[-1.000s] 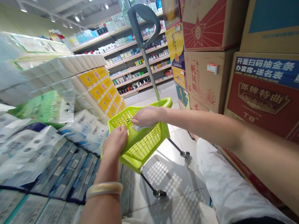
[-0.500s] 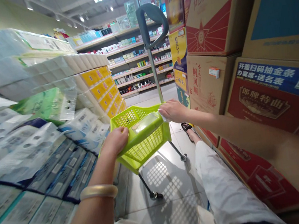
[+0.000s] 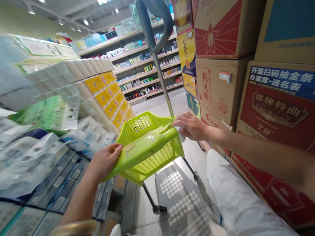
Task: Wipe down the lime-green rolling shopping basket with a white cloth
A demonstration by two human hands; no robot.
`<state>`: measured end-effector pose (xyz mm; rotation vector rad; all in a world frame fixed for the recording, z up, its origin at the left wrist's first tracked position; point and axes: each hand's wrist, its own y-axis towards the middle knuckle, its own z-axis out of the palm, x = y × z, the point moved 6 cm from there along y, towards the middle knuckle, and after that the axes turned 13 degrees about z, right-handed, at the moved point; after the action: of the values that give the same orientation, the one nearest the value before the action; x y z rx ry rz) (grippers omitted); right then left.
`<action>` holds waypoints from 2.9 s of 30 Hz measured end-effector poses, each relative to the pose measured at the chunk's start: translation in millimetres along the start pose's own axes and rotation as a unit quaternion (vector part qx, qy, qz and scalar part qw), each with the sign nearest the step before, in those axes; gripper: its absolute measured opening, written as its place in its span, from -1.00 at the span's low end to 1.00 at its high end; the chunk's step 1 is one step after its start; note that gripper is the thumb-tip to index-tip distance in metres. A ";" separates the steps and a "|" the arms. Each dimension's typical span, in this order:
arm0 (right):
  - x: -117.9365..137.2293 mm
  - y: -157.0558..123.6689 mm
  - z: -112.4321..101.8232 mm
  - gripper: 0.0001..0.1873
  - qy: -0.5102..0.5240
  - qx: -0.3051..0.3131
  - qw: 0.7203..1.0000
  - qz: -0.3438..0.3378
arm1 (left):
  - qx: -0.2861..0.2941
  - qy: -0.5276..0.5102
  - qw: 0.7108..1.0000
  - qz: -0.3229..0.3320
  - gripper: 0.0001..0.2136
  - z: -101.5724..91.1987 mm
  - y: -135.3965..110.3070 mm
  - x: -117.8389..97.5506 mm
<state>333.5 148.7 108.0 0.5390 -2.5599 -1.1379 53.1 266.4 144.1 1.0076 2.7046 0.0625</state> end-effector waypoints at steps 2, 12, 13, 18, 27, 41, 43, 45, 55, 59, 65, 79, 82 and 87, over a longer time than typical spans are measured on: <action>7.2 -2.2 -0.8 -0.64 0.012 -0.010 1.000 0.015 | -0.014 -0.027 1.000 -0.001 -0.46 -2.8 -4.0 3.8; 64.9 -17.1 -2.2 -0.67 0.104 -0.073 0.992 -0.008 | -0.244 0.195 0.950 0.028 -0.60 -46.5 -39.5 6.8; 67.5 -19.5 -4.8 -0.67 0.126 -0.084 0.989 -0.011 | -0.262 0.179 0.948 0.042 -0.61 -48.9 -41.2 1.5; 60.8 -35.9 -6.2 -0.69 0.209 -0.143 0.962 0.105 | -0.253 0.008 0.958 0.136 -0.69 -41.2 -28.1 -49.0; 30.5 -40.6 57.0 -0.63 0.458 -0.150 0.759 0.438 | -0.125 -0.157 0.966 0.166 -0.66 11.9 8.3 -127.9; 49.8 -7.6 88.9 -0.56 0.404 -0.033 0.850 0.337 | -0.152 -0.119 0.966 0.175 -0.48 20.9 -6.3 -96.7; 60.8 -9.9 89.1 -0.55 0.418 -0.044 0.842 0.338 | -0.153 -0.119 0.965 0.178 -0.50 19.1 -8.2 -95.4; 77.9 -10.7 84.3 -0.54 0.426 -0.068 0.843 0.321 | -0.155 -0.117 0.964 0.183 -0.51 17.3 -10.2 -95.2; 145.2 -29.6 44.3 -0.49 0.358 -0.107 0.912 0.168 | -0.143 -0.187 0.957 0.168 -0.54 11.6 -17.4 -89.6; 147.8 -30.2 44.1 -0.47 0.298 -0.095 0.948 0.048 | -0.146 -0.245 0.944 0.163 -0.55 11.3 -16.0 -85.3; 137.0 -23.8 37.4 -0.52 0.319 -0.102 0.931 0.147 | -0.154 -0.300 0.929 0.154 -0.56 11.9 -15.6 -84.5; 130.0 -19.4 25.7 -0.61 0.297 -0.118 0.928 0.191 | -0.160 -0.439 0.877 0.116 -0.58 18.6 -13.1 -96.9; 159.1 -17.3 22.5 -0.57 0.239 -0.099 0.961 0.095 | -0.154 -0.448 0.876 0.091 -0.52 22.4 -10.7 -98.0; 147.5 -19.1 26.7 -0.59 0.243 -0.102 0.963 0.052 | -0.131 -0.464 0.873 0.079 -0.44 22.9 -10.2 -102.7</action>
<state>195.8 88.5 92.3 0.5448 -2.0044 -1.0594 127.1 190.8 143.3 0.8601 1.6841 -0.0232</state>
